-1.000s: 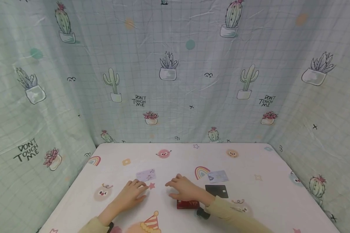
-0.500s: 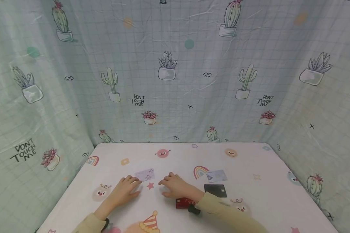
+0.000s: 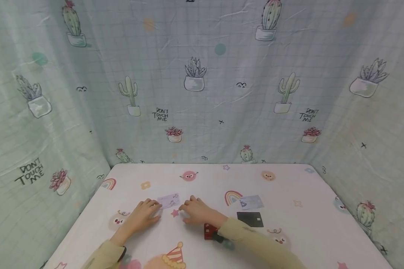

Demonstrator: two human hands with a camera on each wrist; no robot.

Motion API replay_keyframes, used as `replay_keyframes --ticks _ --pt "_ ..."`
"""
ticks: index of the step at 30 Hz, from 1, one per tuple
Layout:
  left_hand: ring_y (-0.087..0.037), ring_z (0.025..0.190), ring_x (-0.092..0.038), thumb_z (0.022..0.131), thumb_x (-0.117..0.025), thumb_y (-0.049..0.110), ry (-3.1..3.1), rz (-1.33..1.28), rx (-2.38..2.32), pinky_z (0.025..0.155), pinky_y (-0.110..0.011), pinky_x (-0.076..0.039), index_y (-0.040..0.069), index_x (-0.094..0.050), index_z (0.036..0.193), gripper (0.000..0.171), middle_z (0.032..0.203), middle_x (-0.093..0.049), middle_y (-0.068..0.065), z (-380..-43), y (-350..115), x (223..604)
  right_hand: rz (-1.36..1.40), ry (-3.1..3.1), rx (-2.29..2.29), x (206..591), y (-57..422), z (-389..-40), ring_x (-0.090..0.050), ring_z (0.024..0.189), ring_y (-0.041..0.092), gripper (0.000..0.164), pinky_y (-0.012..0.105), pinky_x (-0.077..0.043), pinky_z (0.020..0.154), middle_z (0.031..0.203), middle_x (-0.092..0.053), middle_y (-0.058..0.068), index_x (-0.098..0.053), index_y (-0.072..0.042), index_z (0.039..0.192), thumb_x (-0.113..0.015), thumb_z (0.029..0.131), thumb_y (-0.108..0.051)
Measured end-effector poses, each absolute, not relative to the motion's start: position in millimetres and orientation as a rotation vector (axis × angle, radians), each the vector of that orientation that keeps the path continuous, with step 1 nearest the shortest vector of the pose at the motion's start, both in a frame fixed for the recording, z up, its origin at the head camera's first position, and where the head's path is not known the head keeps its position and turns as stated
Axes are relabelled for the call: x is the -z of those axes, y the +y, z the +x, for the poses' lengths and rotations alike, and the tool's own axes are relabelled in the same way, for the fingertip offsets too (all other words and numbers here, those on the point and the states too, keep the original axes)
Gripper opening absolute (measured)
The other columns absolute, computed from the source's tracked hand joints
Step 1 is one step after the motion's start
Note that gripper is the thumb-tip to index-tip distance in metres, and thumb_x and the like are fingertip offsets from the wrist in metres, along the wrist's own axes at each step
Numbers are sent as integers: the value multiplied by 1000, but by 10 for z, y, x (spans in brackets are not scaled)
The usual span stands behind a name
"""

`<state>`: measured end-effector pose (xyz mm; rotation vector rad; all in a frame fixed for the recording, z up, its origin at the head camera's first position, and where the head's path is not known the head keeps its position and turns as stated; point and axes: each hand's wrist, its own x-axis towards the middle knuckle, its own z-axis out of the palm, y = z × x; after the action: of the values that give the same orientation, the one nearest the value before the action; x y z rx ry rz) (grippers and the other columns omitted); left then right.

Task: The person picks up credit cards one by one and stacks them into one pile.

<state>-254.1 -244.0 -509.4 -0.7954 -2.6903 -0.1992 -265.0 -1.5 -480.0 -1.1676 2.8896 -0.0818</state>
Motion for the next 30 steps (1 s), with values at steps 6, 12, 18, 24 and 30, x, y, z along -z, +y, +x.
replay_keyframes --ticks 6,12,18,24,30 --pt "-19 93 -51 73 -70 30 -2667 -812 192 78 -41 -41 9 -63 105 39 101 -61 -4 -2642 -2425 5121 -1121 2911 49 4818 -64 -2729 -43 90 11 39 33 -41 84 106 -58 -6 -56 -25 116 -62 80 -37" --pt "-21 90 -52 72 -71 33 -2658 -813 132 74 -41 -40 9 -63 103 40 98 -61 -4 -2716 -2424 5135 -1107 2916 40 4836 -113 -2802 -44 94 12 39 35 -41 86 109 -58 -5 -55 -25 117 -61 80 -37" --pt "-22 92 -51 73 -68 37 -2713 -770 63 76 -42 -41 7 -62 106 45 100 -61 -5 -2770 -2440 5121 -1138 2970 -30 4815 -183 -2894 -45 94 14 39 37 -42 85 109 -58 -4 -56 -21 116 -60 81 -38" --pt "-23 89 -51 74 -67 40 -2720 -755 30 75 -43 -41 6 -61 106 47 99 -60 -7 -2822 -2427 5118 -1139 2998 -70 4821 -250 -2983 -44 95 14 40 34 -41 84 110 -58 -4 -55 -20 117 -60 81 -39" --pt "-23 83 -50 74 -66 43 -2677 -790 -53 69 -41 -41 8 -60 103 46 95 -59 -7 -2864 -2426 5144 -1164 3036 -152 4862 -308 -3057 -43 95 13 41 33 -38 83 109 -57 -5 -54 -22 118 -59 82 -41"
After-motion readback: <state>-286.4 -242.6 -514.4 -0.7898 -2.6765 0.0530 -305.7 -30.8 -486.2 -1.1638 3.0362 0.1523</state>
